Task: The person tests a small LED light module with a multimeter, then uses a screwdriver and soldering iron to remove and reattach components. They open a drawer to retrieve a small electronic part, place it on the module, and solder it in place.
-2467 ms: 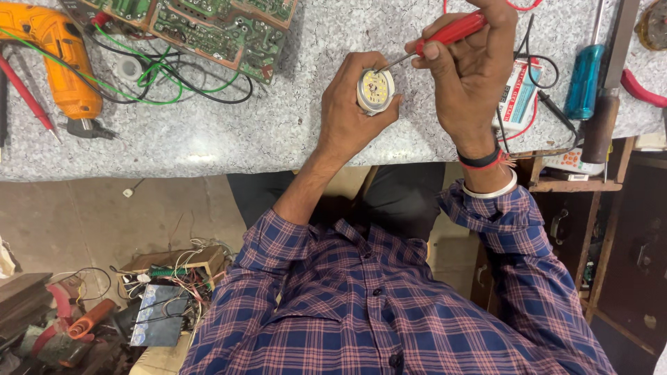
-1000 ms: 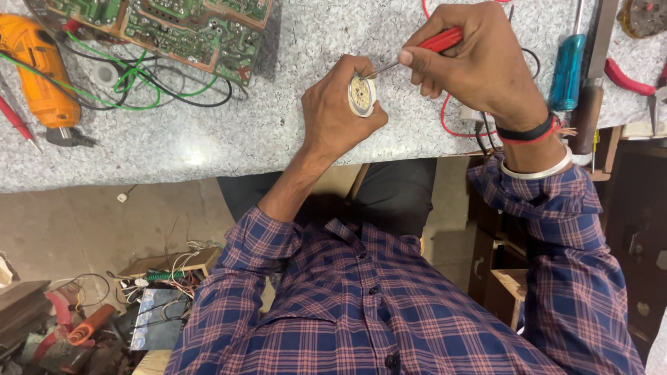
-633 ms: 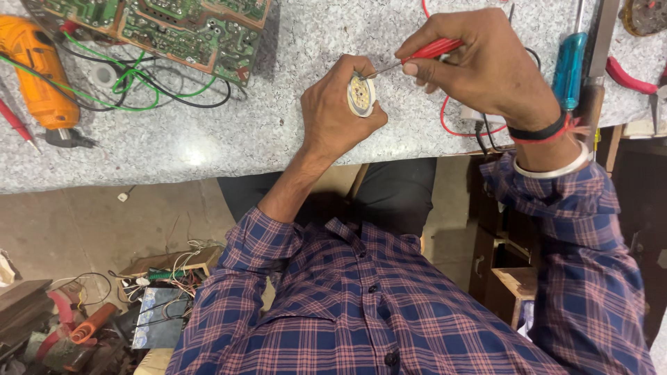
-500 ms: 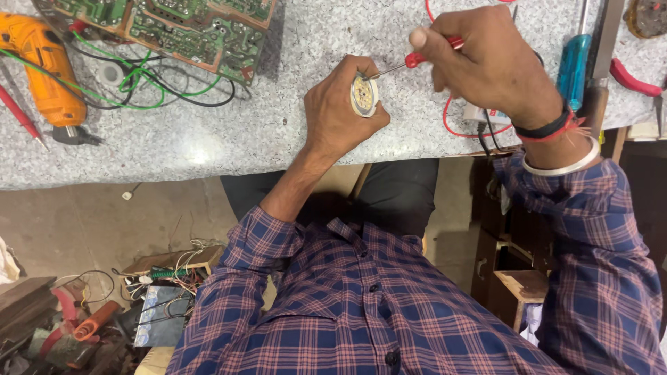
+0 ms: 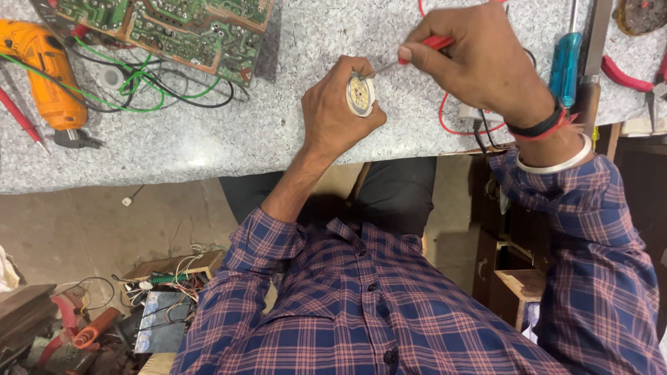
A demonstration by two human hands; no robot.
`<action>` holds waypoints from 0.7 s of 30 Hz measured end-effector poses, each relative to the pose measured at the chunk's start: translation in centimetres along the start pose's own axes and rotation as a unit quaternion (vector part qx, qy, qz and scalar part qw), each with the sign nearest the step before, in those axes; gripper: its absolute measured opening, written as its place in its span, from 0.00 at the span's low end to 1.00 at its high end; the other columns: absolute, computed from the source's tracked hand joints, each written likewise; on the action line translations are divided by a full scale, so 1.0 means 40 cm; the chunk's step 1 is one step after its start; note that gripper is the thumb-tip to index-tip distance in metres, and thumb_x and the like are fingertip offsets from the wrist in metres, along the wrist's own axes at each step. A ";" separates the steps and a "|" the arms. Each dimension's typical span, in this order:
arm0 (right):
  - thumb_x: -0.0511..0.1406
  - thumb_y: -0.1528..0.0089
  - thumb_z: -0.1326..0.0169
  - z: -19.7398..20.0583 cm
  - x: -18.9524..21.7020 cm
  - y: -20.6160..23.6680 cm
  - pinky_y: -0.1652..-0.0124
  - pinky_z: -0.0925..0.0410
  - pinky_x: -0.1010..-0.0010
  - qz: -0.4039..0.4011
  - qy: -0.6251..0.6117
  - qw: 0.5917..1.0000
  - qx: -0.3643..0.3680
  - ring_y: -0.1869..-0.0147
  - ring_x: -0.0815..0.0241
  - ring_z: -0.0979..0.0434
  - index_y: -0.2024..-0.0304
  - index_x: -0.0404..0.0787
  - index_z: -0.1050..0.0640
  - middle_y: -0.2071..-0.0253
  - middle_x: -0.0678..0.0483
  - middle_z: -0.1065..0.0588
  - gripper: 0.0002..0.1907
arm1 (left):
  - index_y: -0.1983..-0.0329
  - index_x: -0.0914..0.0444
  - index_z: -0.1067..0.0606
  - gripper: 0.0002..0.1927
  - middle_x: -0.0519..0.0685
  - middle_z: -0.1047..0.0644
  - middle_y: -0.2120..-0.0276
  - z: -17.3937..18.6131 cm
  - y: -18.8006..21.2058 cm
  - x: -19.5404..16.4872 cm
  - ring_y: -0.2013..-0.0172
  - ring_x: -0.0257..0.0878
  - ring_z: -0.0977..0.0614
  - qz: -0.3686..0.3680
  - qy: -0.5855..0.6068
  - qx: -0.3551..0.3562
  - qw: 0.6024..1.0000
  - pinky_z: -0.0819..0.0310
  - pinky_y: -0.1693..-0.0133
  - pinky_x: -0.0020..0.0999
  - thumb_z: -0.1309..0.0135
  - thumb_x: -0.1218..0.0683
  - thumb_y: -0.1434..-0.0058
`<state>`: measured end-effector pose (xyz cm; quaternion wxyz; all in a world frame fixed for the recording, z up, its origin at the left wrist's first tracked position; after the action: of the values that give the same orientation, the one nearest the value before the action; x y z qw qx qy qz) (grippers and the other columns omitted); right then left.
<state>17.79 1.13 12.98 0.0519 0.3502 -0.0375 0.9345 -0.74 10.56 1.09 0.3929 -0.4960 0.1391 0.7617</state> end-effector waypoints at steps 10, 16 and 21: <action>0.34 0.26 0.42 -0.001 -0.025 0.008 0.65 0.28 0.71 0.065 -0.003 0.998 -0.006 0.65 0.59 0.20 0.56 0.32 0.20 0.66 0.46 0.22 0.09 | 0.51 0.55 0.31 0.26 0.42 0.20 0.59 -0.005 0.001 0.004 0.64 0.39 0.14 -0.024 0.004 -0.008 1.000 0.21 0.63 0.37 0.34 0.57 0.53; 0.34 0.28 0.41 -0.011 -0.032 0.022 0.71 0.31 0.71 0.002 -0.051 0.999 -0.010 0.70 0.63 0.23 0.52 0.33 0.20 0.68 0.49 0.24 0.09 | 0.51 0.55 0.28 0.24 0.42 0.20 0.64 -0.007 0.004 0.002 0.67 0.39 0.15 0.028 -0.006 0.019 0.999 0.23 0.64 0.38 0.34 0.58 0.50; 0.32 0.28 0.41 -0.003 -0.024 0.020 0.66 0.31 0.72 0.069 -0.006 0.997 -0.027 0.65 0.63 0.21 0.57 0.31 0.21 0.66 0.49 0.23 0.08 | 0.51 0.55 0.30 0.26 0.42 0.19 0.58 -0.004 0.003 0.002 0.63 0.40 0.14 -0.024 0.019 -0.014 0.999 0.21 0.62 0.37 0.34 0.57 0.52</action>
<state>18.34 0.27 12.24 -0.0037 0.3504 -0.0876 0.9325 -0.73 10.42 0.94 0.4014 -0.5193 0.1236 0.7442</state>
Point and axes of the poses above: each hand's wrist, its own y-axis away from the middle knuckle, its own z-axis out of the back of the hand, x = y × z, the point moved 1 cm from there along -y, towards the middle knuckle
